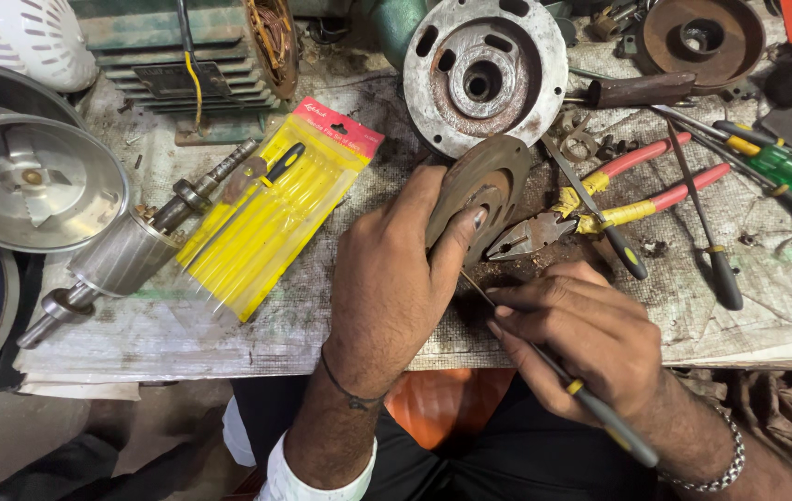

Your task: The person holds a rusty circular metal pump housing on a cluttered workbench with their left hand and uses a screwdriver-handled scraper in their right hand to scrape rust and debris from its edge and surface, rotating the part to reach different spots.

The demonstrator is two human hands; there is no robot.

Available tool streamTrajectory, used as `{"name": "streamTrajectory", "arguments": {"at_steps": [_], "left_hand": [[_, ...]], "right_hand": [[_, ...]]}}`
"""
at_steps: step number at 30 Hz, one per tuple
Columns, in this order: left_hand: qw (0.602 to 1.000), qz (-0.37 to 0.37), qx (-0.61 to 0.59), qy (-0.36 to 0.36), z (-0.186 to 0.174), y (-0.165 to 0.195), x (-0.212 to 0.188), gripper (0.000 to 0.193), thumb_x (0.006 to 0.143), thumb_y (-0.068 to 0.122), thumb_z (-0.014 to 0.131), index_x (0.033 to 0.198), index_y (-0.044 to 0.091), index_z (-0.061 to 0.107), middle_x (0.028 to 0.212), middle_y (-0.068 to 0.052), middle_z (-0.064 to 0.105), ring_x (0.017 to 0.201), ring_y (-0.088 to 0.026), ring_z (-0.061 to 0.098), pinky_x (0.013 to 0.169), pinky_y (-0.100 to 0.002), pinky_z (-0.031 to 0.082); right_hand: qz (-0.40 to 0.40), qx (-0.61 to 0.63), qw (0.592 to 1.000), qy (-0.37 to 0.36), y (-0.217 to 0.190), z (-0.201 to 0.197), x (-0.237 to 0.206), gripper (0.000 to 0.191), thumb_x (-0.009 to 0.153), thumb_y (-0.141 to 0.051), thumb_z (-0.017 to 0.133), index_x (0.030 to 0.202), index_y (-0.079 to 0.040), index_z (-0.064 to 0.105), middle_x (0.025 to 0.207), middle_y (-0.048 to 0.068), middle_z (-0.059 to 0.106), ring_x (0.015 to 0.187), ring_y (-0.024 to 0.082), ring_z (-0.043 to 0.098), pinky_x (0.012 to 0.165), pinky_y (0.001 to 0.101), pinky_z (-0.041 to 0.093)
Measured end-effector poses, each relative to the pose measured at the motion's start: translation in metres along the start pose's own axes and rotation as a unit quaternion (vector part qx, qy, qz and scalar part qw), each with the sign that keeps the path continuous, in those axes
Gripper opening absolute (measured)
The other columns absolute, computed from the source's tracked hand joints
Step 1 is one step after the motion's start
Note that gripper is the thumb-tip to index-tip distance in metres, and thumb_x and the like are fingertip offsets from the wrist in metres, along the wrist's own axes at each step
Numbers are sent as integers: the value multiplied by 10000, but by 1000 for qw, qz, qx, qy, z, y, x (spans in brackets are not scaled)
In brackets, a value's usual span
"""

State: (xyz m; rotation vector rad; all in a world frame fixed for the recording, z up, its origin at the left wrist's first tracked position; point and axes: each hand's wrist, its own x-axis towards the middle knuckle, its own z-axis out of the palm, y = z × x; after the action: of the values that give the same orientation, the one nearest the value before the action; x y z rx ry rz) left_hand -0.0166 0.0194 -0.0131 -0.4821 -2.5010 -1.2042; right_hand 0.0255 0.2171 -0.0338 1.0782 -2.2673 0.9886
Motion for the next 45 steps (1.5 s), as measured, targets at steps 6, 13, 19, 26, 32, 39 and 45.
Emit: {"name": "streamTrajectory", "arguments": {"at_steps": [6,13,19,26,32,39,45], "left_hand": [[1000,7,1,10,0,0,0,323,1002,241,693,1234,33,610,971,-182,754,861,-364,765,684,-462,596],[1000,-12,3,1,2,0,0,338,992,262,692,1235,41,613,970,-172,757,854,-363,766,682,-468,594],[1000,8,9,12,1,-1,-1,336,994,248,697,1239,36,606,1005,-179,752,864,-380,753,703,-483,586],[1000,0,5,5,2,0,-1,340,987,246,694,1244,41,608,1001,-171,750,873,-372,753,716,-479,586],[1000,-4,2,6,1,1,-1,320,989,244,696,1228,47,613,1008,-168,753,880,-379,749,715,-487,580],[1000,2,-2,11,1,1,-2,339,979,230,700,1245,42,603,1036,-172,750,894,-383,744,737,-488,583],[1000,0,-10,4,1,0,-2,345,985,230,700,1255,41,595,1045,-172,747,906,-378,747,742,-480,587]], "right_hand": [[20,-7,1000,21,-4,-3,-1,124,794,-8,761,877,23,675,917,163,752,796,221,752,757,378,561],[78,-46,995,41,-6,-2,-2,120,806,-16,769,869,29,677,899,158,749,783,234,743,751,355,560],[135,-7,989,62,-4,1,-1,115,832,-23,770,852,20,665,927,154,757,819,223,753,737,313,583],[164,13,984,61,-5,0,-1,126,827,1,768,838,35,647,930,153,761,850,226,758,765,323,580],[186,52,980,54,-5,-2,-3,104,846,19,735,833,35,632,951,160,767,856,199,769,774,296,596],[255,114,956,82,-8,-3,-7,82,871,39,733,921,55,670,1029,183,773,923,203,767,818,289,603],[105,-1,992,67,-7,-2,-2,159,845,-12,793,922,6,655,1030,141,754,911,199,760,835,314,601]]}}
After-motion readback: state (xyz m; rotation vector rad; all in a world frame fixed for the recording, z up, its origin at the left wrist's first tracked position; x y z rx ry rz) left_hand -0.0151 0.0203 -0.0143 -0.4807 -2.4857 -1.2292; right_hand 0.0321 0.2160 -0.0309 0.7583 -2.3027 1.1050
